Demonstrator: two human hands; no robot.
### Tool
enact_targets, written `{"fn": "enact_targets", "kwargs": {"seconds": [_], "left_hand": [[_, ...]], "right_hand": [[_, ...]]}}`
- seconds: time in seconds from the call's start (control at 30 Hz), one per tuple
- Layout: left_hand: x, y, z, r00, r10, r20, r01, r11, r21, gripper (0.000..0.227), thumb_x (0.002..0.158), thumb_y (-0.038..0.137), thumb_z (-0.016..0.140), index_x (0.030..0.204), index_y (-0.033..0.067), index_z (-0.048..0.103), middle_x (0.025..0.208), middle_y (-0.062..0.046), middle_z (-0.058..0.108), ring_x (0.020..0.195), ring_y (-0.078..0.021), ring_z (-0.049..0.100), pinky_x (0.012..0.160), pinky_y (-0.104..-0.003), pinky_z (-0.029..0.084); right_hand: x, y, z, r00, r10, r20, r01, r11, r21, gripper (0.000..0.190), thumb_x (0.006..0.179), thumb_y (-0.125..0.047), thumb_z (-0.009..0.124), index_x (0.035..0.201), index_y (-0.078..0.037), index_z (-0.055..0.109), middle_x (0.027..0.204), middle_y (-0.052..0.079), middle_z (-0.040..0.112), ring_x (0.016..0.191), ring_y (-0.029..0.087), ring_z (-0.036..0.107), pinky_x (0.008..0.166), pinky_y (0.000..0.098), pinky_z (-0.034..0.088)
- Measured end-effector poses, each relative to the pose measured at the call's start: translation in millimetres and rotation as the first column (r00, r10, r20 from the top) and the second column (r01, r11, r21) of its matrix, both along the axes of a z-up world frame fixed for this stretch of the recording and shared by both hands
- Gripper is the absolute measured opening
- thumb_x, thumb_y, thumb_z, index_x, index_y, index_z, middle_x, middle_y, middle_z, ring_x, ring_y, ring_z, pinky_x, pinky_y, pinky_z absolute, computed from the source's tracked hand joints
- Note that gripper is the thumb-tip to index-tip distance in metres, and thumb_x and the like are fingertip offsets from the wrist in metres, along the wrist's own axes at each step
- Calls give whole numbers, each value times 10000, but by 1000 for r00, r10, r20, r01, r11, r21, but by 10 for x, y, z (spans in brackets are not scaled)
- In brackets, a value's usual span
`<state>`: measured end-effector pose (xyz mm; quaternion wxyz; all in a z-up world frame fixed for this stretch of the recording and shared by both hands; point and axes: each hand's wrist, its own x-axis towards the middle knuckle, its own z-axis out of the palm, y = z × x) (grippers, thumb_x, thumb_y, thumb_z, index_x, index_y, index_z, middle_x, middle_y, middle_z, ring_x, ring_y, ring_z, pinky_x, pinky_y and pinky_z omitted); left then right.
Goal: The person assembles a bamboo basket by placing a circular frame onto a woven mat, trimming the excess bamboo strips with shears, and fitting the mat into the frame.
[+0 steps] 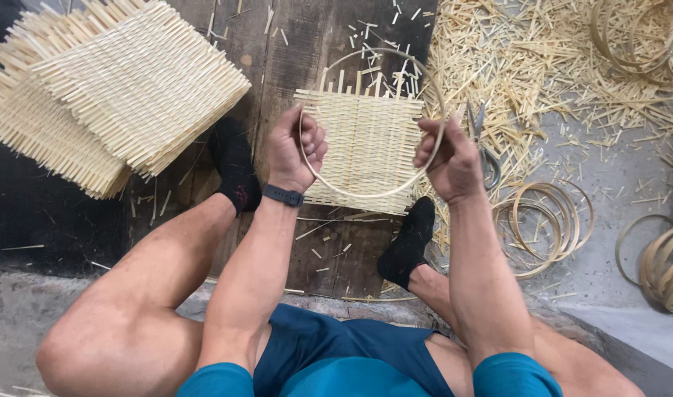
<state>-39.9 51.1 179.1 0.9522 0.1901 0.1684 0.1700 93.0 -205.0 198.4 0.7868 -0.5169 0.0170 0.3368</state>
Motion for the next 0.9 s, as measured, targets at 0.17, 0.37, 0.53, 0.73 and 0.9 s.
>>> {"fn": "enact_targets", "kwargs": {"seconds": [0.17, 0.37, 0.53, 0.73, 0.9], "left_hand": [[-19, 95, -44, 979, -34, -199, 59, 991, 122, 257, 949, 264, 643, 1004, 22, 706, 640, -17, 589, 523, -90, 534, 446, -240, 400], [7, 9, -532, 932, 108, -346, -71, 991, 117, 247, 915, 279, 767, 1062, 93, 696, 636, 31, 557, 454, -51, 478, 375, -208, 343], [-12, 49, -1135, 805, 307, -508, -23, 871, 490, 271, 866, 215, 790, 1077, 45, 782, 737, 13, 664, 526, -66, 538, 421, -238, 407], [-63, 159, -1459, 782, 492, -384, 417, 46, 908, 271, 771, 61, 809, 1041, 59, 811, 875, -149, 690, 772, -273, 685, 704, -378, 560], [-53, 199, -1415, 797, 463, -388, 437, 4, 900, 241, 828, 55, 780, 1069, 63, 795, 986, -173, 774, 848, -273, 756, 808, -348, 589]], "right_hand": [[-27, -3, -122, 999, 36, -26, -33, 992, 121, 416, 1074, -381, 646, 1100, 31, 700, 684, 16, 588, 608, 130, 553, 575, 294, 472], [0, 112, -236, 982, 83, 170, -33, 960, -278, 202, 903, -67, 710, 1086, -31, 635, 774, 21, 697, 669, 127, 672, 607, 305, 596], [-35, 176, -710, 920, 116, 374, 187, 708, -681, 231, 879, -73, 794, 1089, -4, 725, 864, 59, 736, 735, 109, 696, 640, 265, 608], [-94, 166, -1165, 721, 398, 567, 359, 485, -797, 305, 835, -104, 850, 1130, -49, 796, 870, 154, 740, 789, 226, 692, 774, 387, 563], [-63, 152, -1216, 820, 329, 469, 288, 471, -834, 298, 837, -169, 822, 1127, -106, 799, 929, 134, 772, 832, 217, 727, 816, 364, 565]]}}
